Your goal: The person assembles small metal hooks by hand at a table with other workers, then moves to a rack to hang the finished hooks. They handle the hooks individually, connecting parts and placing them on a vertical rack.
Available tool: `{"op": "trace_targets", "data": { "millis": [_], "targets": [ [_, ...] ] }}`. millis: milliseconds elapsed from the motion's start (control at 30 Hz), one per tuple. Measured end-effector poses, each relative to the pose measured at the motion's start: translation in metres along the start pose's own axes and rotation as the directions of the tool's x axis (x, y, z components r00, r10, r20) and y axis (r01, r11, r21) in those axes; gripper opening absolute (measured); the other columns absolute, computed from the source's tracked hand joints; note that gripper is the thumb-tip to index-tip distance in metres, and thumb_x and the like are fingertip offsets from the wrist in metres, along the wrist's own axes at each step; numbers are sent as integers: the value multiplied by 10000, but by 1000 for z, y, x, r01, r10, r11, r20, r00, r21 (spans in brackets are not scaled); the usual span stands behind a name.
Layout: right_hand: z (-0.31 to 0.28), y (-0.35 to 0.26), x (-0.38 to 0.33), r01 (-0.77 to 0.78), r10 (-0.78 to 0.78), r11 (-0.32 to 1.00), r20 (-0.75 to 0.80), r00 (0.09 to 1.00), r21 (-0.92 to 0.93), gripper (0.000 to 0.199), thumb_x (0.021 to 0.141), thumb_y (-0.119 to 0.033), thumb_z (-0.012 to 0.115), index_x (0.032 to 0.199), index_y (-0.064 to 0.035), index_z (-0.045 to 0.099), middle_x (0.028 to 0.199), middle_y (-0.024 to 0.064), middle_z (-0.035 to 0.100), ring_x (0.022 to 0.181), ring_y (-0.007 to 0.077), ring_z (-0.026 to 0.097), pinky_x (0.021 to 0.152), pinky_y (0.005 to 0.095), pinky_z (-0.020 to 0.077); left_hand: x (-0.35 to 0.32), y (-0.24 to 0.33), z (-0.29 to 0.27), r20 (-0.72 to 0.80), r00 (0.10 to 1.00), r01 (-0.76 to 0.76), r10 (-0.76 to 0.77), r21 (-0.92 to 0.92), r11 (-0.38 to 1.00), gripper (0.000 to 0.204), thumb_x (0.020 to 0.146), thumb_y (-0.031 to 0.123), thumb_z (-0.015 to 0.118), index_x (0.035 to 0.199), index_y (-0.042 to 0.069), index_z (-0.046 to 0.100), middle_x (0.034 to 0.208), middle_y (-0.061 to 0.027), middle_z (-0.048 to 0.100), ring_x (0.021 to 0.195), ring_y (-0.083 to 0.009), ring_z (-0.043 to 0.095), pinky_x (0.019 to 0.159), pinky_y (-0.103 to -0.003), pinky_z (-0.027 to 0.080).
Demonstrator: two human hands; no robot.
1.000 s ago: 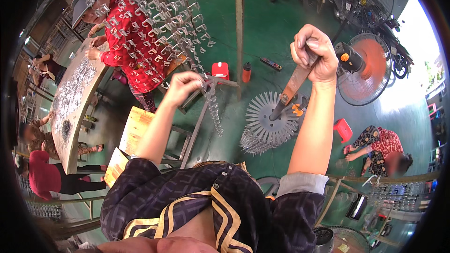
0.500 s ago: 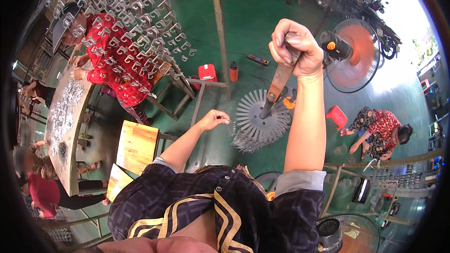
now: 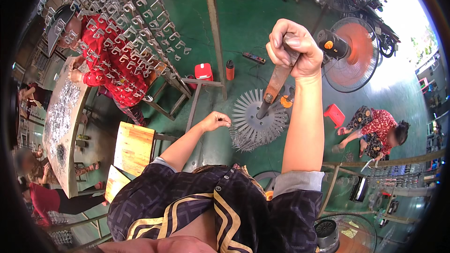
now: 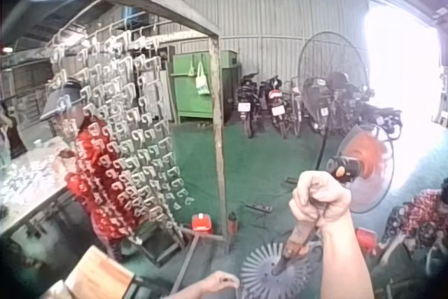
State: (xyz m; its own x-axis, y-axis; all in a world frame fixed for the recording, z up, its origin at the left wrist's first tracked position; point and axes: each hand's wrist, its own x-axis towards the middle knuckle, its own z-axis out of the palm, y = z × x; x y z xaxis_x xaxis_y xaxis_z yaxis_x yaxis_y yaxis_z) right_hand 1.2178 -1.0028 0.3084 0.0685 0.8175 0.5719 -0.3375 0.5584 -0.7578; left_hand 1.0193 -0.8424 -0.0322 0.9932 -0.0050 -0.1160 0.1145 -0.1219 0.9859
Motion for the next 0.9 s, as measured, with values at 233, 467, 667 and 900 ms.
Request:
{"op": "trace_targets", "data": {
  "millis": [233, 467, 667, 900],
  "targets": [
    [-2, 0, 0, -4, 4, 1000, 5, 1000, 8, 250, 758, -190, 555, 773, 53, 498, 535, 50, 419, 388, 92, 336, 375, 236, 257, 5, 6, 4, 21, 1000, -22, 20, 72, 997, 94, 804, 65, 650, 877, 6, 653, 819, -24, 668, 794, -96, 604, 761, -261, 477],
    [-7, -1, -2, 3, -3, 1000, 16, 1000, 17, 258, 762, -194, 555, 778, 57, 494, 527, 51, 415, 389, 92, 333, 374, 235, 252, 7, 10, 10, -31, 998, -47, 54, 197, 979, 128, 779, 112, 681, 879, 32, 683, 861, -67, 688, 806, -147, 640, 750, -287, 488],
    [-4, 3, 0, -14, 14, 1000, 5, 1000, -13, 294, 754, -234, 573, 757, 39, 463, 517, 42, 401, 395, 93, 324, 367, 233, 243, -8, 25, 4, -104, 986, -76, 128, 399, 914, 151, 753, 113, 692, 877, 28, 685, 846, -104, 674, 784, -215, 643, 728, -316, 494],
    [0, -3, -8, 36, -40, 998, -83, 996, -54, 272, 756, -208, 572, 703, 18, 430, 481, 55, 393, 360, 93, 323, 315, 215, 241, -101, 240, -97, -346, 758, -122, 553, 757, 642, 78, 728, 50, 672, 800, 18, 672, 765, -90, 652, 733, -203, 632, 670, -303, 494]
  ]
}}
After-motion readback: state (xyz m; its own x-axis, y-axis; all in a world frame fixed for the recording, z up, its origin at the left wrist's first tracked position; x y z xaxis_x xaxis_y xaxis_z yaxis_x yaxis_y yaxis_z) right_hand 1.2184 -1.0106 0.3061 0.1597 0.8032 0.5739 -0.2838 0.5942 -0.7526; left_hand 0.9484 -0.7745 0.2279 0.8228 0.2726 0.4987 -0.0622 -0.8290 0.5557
